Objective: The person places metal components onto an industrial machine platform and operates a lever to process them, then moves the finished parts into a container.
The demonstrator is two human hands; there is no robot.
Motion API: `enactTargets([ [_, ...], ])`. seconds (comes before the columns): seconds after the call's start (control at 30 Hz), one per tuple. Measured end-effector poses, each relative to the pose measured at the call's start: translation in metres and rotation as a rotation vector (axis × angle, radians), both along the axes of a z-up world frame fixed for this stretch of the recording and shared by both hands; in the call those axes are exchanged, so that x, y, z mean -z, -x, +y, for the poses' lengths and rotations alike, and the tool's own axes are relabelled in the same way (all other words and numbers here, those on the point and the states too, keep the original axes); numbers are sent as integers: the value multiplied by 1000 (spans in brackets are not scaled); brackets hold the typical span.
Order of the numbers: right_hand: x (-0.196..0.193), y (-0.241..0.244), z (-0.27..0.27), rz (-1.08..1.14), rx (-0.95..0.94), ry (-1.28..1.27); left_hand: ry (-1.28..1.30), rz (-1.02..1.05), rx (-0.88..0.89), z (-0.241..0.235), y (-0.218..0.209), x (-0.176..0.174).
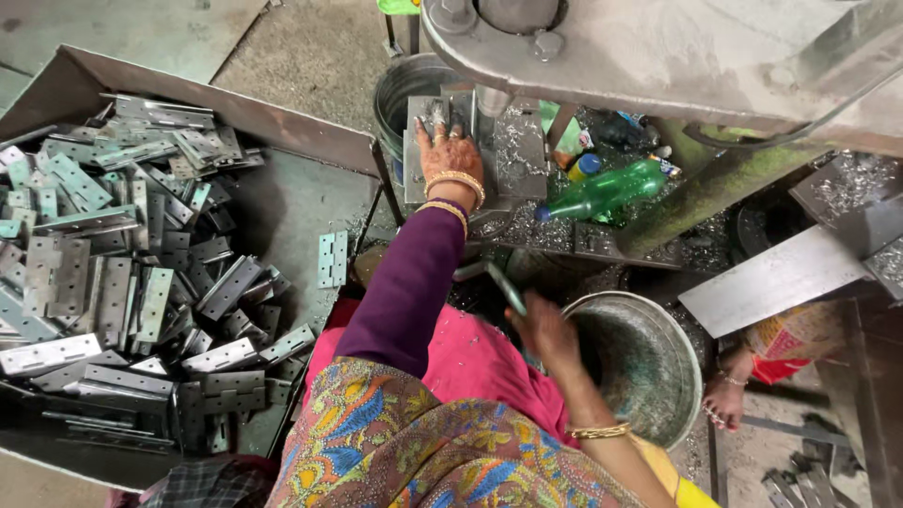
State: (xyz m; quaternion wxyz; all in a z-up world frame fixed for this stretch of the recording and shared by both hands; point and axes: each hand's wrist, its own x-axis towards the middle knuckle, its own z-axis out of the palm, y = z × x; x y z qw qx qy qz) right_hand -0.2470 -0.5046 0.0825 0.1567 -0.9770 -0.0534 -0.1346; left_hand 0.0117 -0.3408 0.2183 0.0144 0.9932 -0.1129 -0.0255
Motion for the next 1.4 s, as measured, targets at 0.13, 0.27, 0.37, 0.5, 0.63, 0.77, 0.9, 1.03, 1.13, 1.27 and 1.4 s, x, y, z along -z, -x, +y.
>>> enactTargets([
  [0.13,4,-14,18,325,117,-6,-45,-31,20,21,-9,-16],
  [0.27,-92,-19,34,277,260,-39,-36,-9,116,22,17,-10],
  [0.37,-154,-33,52,65,288,-190,14,-122,162,34,82,13],
  [0.5,-171,-34,59,-3,289,-308,281,-476,470,65,117,37],
  [0.63,-161,-36,55,53,307,-192,170,-500,511,32,92,4],
  [0.77,-162,-41,55,313,369,-133,5,-341,132,-24,71,-21],
  [0.9,-161,-43,53,339,333,-90,-21,-125,9,-3,82,-8],
  [1.03,-158,-53,53,416,217,11,172,-200,74,28,103,22],
  [1.13,-142,-63,49,471,193,33,70,-174,51,25,79,21],
  [1.27,-63,-30,17,179,116,7,61,-136,30,13,55,5],
  [1.4,10,3,3,262,170,-134,146,-112,44,19,66,5],
])
